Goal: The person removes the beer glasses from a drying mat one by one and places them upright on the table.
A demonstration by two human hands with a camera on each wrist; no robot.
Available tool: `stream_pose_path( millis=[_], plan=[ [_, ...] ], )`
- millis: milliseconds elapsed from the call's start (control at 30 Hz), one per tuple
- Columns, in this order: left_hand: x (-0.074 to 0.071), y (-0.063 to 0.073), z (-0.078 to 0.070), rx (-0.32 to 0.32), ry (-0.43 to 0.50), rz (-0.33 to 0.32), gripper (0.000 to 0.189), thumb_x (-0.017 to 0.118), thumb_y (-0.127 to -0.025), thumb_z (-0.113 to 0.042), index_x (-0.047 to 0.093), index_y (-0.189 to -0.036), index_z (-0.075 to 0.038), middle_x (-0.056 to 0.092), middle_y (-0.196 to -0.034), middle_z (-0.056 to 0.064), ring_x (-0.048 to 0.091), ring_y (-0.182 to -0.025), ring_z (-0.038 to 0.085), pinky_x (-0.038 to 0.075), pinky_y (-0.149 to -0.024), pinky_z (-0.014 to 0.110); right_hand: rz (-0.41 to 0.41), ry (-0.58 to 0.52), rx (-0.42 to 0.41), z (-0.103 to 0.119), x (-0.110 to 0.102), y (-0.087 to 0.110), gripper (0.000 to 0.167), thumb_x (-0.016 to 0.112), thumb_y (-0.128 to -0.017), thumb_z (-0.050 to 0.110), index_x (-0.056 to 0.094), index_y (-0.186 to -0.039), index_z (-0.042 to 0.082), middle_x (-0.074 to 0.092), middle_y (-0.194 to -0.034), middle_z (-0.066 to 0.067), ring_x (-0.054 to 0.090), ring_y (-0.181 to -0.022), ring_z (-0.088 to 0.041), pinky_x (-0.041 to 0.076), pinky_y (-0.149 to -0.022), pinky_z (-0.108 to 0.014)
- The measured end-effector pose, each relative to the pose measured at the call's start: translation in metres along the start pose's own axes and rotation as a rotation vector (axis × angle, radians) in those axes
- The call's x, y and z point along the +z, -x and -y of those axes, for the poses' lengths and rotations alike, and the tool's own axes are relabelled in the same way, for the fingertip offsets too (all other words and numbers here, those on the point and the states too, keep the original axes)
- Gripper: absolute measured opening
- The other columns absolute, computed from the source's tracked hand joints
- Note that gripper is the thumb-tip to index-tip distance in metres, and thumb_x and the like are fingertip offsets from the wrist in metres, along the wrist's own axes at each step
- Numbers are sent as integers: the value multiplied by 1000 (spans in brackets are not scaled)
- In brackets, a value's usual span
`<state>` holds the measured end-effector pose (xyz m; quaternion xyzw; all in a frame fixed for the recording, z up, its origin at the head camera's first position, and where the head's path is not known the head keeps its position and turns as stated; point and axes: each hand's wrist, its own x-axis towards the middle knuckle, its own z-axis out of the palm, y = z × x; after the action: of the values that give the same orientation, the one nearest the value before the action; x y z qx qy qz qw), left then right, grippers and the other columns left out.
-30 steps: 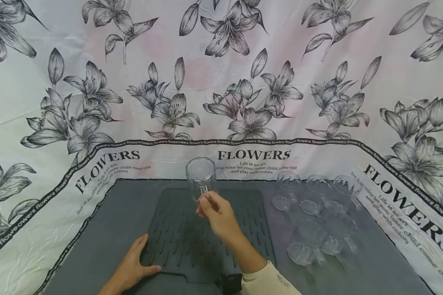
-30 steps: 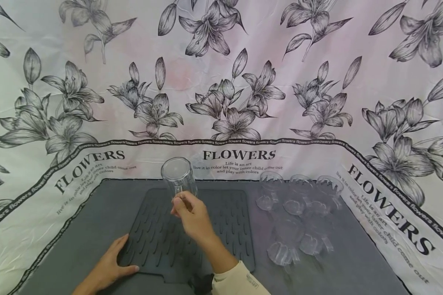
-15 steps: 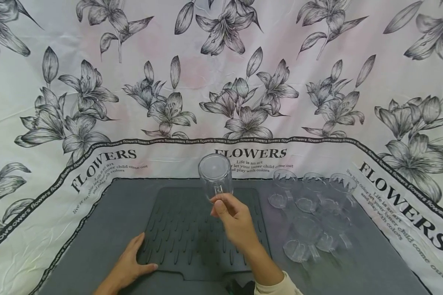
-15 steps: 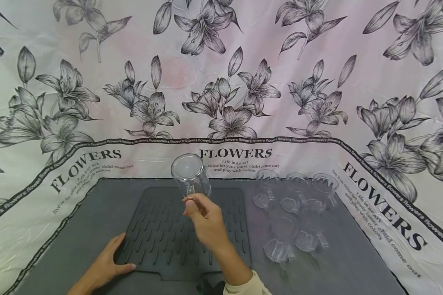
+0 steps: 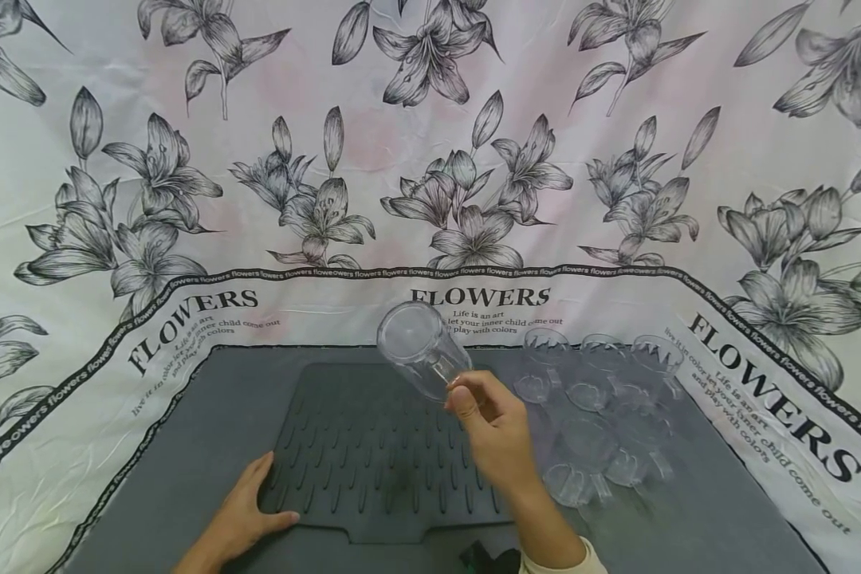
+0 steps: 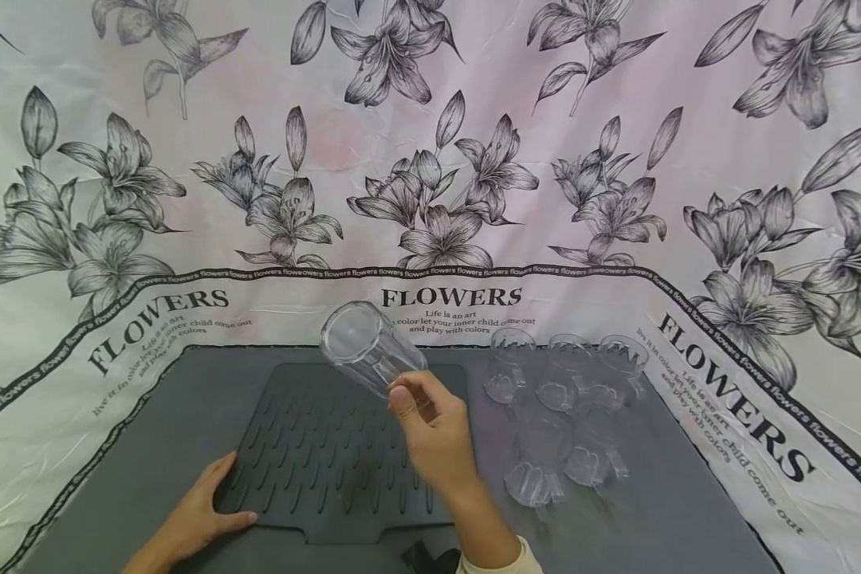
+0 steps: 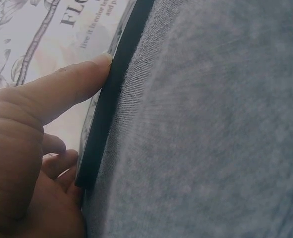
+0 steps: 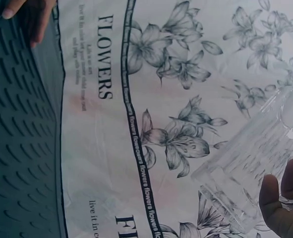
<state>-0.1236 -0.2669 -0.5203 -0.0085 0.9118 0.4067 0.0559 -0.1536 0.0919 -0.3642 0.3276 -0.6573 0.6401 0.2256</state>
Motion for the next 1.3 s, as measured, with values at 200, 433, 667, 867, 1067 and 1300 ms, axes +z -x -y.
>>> stream_pose_path(
  millis=[200,433,667,867,1067,1300],
  plan=[
    [0,1,1,-24,-14,15,120,87,-68,-43,16,-148,12,18,-149,33,20,-133,55,28,-99,67,-33,50,-72,-2,-5,0,9,62,-93,1,65,-101,0,63,-88,-10,58,-75,-16,50,-66,-26],
    [1,3,0,-15,-20,17,118,86,-69,-42,17,-148,12,19,-149,34,20,-133,55,28,-99,67,-127,263,-343,-8,-7,-5,25,69,-90,26,70,-97,2,65,-84,-7,61,-77,-21,51,-72,-25],
    [1,3,-1,-15,-22,18,116,85,-71,-41,17,-148,13,19,-148,34,21,-133,55,29,-99,67,-176,409,-450,-9,-7,-8,34,70,-88,38,70,-85,5,65,-75,-4,58,-69,-21,47,-64,-26],
    [-4,0,-11,-17,-8,29,111,80,-79,-42,12,-150,10,16,-148,37,17,-133,56,27,-99,69,-196,461,-489,-9,-7,-9,36,70,-88,40,69,-80,5,64,-72,-4,56,-67,-22,46,-62,-26],
    [-12,-5,-37,23,44,-24,103,72,-85,-44,11,-153,4,16,-151,32,16,-135,54,25,-100,70,-206,518,-532,-9,-9,-7,33,72,-88,37,68,-77,5,63,-73,-3,56,-69,-23,48,-62,-28],
    [-14,-10,-82,168,217,-119,89,67,-91,-42,17,-154,-5,32,-150,19,36,-132,40,38,-100,56,-200,553,-572,-7,-9,-7,34,71,-89,35,66,-75,4,63,-72,-3,54,-69,-23,48,-65,-28]
  ],
)
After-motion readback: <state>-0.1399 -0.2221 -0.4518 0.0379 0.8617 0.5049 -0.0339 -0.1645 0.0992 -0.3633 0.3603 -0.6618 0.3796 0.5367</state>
